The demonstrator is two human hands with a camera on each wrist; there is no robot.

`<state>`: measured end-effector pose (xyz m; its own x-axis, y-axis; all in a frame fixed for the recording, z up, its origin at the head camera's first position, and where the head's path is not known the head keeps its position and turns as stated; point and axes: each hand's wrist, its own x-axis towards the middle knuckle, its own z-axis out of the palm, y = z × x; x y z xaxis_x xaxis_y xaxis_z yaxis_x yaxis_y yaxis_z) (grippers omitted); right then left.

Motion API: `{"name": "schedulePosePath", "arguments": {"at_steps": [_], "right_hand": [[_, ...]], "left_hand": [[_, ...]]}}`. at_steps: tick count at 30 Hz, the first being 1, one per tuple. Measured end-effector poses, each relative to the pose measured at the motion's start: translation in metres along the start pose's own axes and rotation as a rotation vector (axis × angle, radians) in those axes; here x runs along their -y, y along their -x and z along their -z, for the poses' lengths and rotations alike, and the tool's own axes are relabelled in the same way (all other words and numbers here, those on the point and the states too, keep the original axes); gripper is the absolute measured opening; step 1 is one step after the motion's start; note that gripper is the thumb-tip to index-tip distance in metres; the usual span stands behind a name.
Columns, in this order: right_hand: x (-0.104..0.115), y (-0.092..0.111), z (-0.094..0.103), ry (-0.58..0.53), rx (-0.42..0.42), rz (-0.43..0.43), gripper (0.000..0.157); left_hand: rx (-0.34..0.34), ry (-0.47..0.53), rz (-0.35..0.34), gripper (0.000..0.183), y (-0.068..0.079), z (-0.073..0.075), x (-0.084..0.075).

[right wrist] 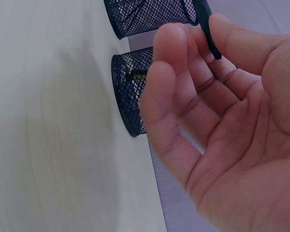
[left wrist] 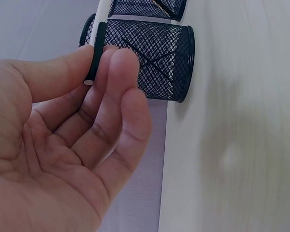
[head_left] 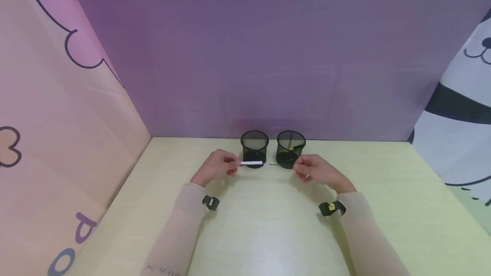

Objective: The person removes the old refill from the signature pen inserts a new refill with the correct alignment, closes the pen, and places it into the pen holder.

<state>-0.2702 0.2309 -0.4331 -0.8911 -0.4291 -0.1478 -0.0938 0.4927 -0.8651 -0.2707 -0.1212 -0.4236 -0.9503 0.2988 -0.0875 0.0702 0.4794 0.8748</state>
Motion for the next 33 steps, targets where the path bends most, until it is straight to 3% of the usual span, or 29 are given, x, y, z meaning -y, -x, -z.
{"name": "schedulePosePath", "arguments": {"at_steps": [9,20,33], "right_hand": [[-0.003,-0.001,0.001,0.003,0.009,0.006,0.031],[-0.001,0.000,0.000,0.003,0.008,0.004,0.031],[0.001,0.002,0.001,-0.001,0.015,-0.003,0.031]], "left_hand": [[0.008,-0.037,0.001,0.018,-0.003,-0.001,0.004],[-0.009,-0.221,-0.081,0.010,-0.006,-0.010,0.007],[-0.021,-0.426,-0.103,0.005,-0.004,-0.019,0.007]]}}
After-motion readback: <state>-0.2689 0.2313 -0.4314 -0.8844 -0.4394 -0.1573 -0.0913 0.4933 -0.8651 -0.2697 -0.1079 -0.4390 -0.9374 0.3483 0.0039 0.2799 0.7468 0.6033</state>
